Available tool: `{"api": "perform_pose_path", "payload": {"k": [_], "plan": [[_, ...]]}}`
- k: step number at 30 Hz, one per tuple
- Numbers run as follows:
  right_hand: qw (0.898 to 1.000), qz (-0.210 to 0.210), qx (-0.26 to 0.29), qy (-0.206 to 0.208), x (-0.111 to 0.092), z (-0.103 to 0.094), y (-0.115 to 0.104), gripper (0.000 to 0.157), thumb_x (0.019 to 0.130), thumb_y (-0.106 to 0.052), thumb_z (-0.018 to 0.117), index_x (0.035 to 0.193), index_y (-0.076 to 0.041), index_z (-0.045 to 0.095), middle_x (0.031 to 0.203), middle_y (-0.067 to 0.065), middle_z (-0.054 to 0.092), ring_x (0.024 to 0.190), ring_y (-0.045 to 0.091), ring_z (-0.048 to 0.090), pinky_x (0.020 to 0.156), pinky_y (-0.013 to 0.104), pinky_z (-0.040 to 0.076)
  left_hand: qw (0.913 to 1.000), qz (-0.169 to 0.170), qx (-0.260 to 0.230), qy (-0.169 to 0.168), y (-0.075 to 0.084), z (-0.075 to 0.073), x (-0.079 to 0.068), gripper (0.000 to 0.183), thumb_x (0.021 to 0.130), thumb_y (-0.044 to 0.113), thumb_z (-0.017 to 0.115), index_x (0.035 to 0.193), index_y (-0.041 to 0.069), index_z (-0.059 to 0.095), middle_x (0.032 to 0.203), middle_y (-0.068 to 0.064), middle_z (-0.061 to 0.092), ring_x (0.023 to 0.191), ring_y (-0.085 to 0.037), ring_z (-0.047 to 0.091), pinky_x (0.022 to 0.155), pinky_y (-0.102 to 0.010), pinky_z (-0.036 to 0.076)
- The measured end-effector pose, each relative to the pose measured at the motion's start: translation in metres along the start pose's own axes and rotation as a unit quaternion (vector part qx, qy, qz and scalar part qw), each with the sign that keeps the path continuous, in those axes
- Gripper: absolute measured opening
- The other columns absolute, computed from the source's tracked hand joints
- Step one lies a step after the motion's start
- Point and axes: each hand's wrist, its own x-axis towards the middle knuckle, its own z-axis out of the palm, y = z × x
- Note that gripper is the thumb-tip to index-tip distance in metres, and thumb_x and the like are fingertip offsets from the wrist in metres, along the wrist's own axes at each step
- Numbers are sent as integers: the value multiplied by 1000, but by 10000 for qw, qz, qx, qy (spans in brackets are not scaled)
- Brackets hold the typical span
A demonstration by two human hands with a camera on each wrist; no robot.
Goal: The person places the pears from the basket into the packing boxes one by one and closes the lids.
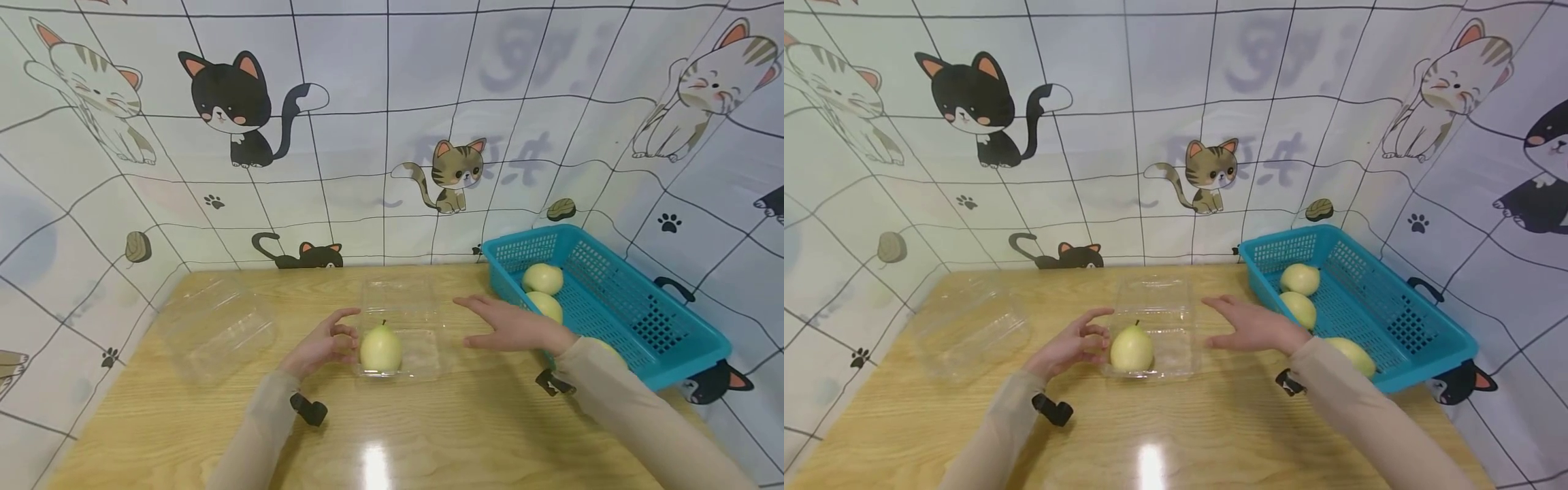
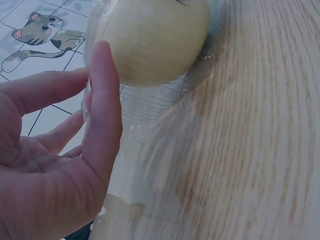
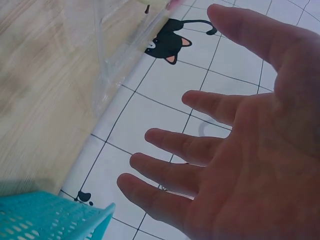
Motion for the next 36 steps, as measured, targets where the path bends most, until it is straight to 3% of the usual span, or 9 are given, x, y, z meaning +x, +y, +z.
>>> {"api": "perform_pose_path", "payload": {"k": [9,19,36], "plan": [[9998,171,27,-4,-16,-14,6,78,93,-46,60,150,-4,28,149,28,27,133,47,30,99,62,36,9999,-60,-41,77,-2,0,1,68,92,-5,56,151,10,26,107,-15,47,85,-21,57,74,-38,56],[10000,16,-30,31,-26,-27,14,79,94,-47,58,150,1,26,147,28,30,133,48,28,100,62,34,10000,-56,-9,40,-2,-1,0,68,92,-3,57,151,10,25,106,-14,47,84,-21,57,73,-38,56],[9996,194,190,79,-42,-49,26,76,94,-43,60,151,-4,26,151,25,26,135,48,24,98,65,34,9999,-83,-129,43,-1,1,1,69,92,-5,55,152,10,24,103,-11,49,86,-20,56,75,-37,56]]}}
